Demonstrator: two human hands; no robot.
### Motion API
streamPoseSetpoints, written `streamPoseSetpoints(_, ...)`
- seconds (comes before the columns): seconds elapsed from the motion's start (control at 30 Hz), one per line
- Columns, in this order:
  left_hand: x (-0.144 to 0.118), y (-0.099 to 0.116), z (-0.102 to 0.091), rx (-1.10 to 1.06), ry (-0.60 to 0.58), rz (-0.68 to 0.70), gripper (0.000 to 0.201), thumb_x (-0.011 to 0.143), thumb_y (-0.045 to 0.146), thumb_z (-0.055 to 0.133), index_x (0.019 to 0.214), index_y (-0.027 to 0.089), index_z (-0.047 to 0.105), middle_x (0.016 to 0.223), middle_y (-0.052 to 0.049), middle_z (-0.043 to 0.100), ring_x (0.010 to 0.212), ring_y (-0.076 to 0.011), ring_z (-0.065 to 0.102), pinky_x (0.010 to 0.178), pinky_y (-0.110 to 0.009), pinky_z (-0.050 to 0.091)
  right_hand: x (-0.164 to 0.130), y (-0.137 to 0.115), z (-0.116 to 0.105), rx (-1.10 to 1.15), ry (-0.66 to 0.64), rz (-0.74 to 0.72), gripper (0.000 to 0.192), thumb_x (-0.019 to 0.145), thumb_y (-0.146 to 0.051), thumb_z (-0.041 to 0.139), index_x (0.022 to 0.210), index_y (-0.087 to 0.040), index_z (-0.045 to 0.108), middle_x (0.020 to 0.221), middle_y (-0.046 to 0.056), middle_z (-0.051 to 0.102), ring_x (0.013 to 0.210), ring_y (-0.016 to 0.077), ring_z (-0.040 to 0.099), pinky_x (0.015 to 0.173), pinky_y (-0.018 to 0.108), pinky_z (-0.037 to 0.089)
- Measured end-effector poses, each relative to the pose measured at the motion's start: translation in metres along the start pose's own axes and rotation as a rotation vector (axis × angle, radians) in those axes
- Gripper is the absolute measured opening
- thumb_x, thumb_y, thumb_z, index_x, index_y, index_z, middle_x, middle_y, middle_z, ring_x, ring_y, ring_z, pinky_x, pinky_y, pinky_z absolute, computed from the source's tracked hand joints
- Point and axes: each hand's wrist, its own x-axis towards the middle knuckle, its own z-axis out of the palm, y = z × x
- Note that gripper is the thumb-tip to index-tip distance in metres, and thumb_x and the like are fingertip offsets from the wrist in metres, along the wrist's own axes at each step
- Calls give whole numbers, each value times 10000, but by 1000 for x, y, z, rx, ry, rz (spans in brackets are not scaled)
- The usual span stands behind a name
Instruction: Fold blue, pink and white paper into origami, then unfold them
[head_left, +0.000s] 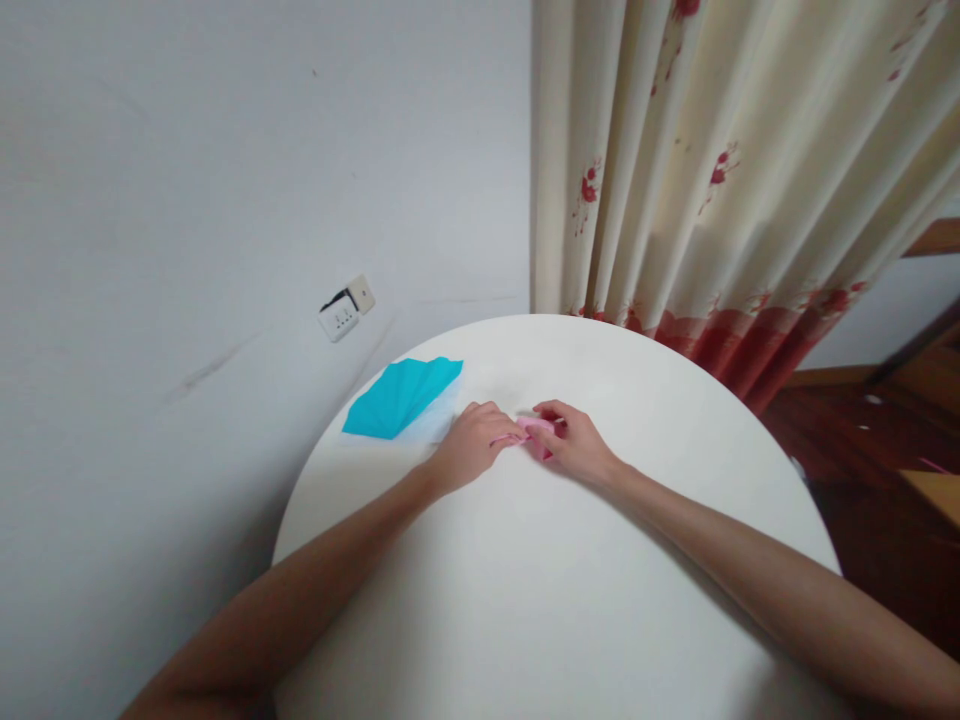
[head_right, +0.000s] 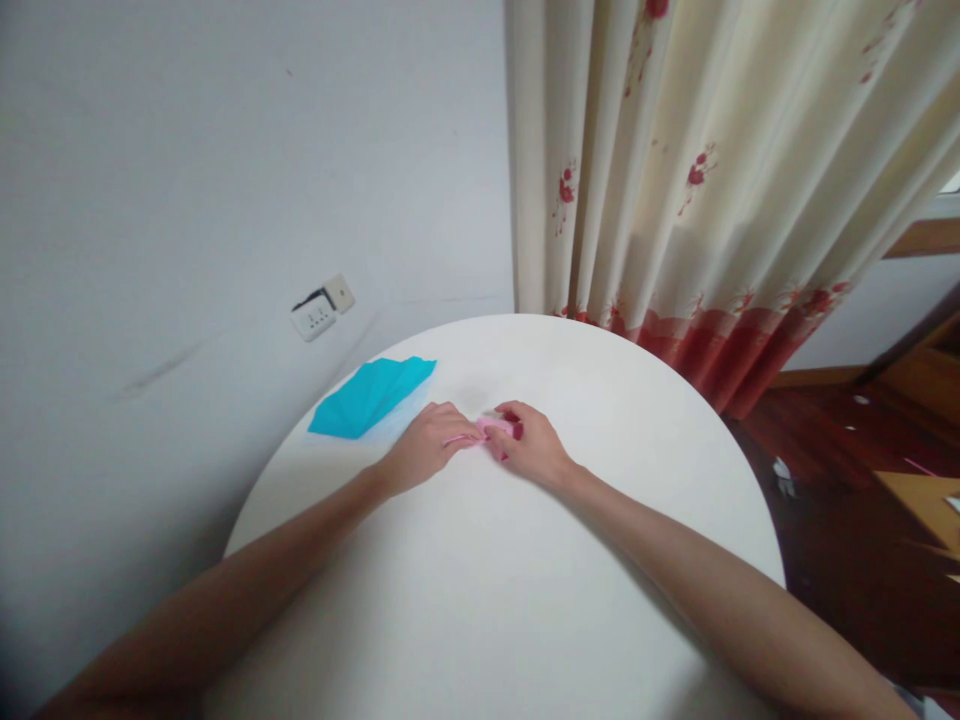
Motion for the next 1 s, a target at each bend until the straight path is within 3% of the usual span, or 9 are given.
streamPoseSetpoints(0.07, -1, 0, -1, 73, 16, 54, 166, 951, 230, 558, 969, 237, 723, 987, -1, 756, 917, -191, 597, 804, -363, 359, 1, 1, 1, 98, -33, 79, 228, 847, -371, 621, 911, -159, 674, 842, 65, 690, 723, 185, 610, 685, 330, 483)
streamPoseSetpoints(0.27, 0, 6, -10, 200, 36, 135, 178, 946, 167, 547, 970, 229, 712, 978, -14, 742, 911, -184, 581, 838, -378, 341, 2, -3, -1, 76, 45, -103, 160, 757, -294, 704, 873, -193, 661, 871, 42, 661, 838, 191, 566, 777, 324, 436)
streamPoseSetpoints(0.47, -1, 14, -17, 331, 107, 225, 210, 942, 121, 526, 962, 230, 705, 969, -19, 734, 952, -193, 576, 902, -412, 322, 2, -6, -4, 252, 9, 8, 243, 796, -333, 656, 635, -194, 540, 638, -21, 543, 639, 135, 464, 642, 274, 370)
streamPoseSetpoints(0.73, -1, 13, -21, 382, 186, 246, 200, 939, 125, 545, 980, 238, 706, 989, -20, 735, 961, -193, 595, 896, -423, 321, 6, -3, -5, 465, 46, 85, 342, 780, -474, 686, 623, -179, 609, 643, 10, 588, 615, 139, 479, 620, 290, 366)
streamPoseSetpoints(1.0, 0, 16, -16, 455, 208, 201, 188, 916, 125, 583, 950, 259, 709, 940, -5, 709, 927, -185, 590, 892, -433, 308, 4, -4, 0, 438, 54, 112, 344, 806, -478, 674, 654, -176, 611, 612, -9, 548, 586, 129, 445, 586, 284, 351)
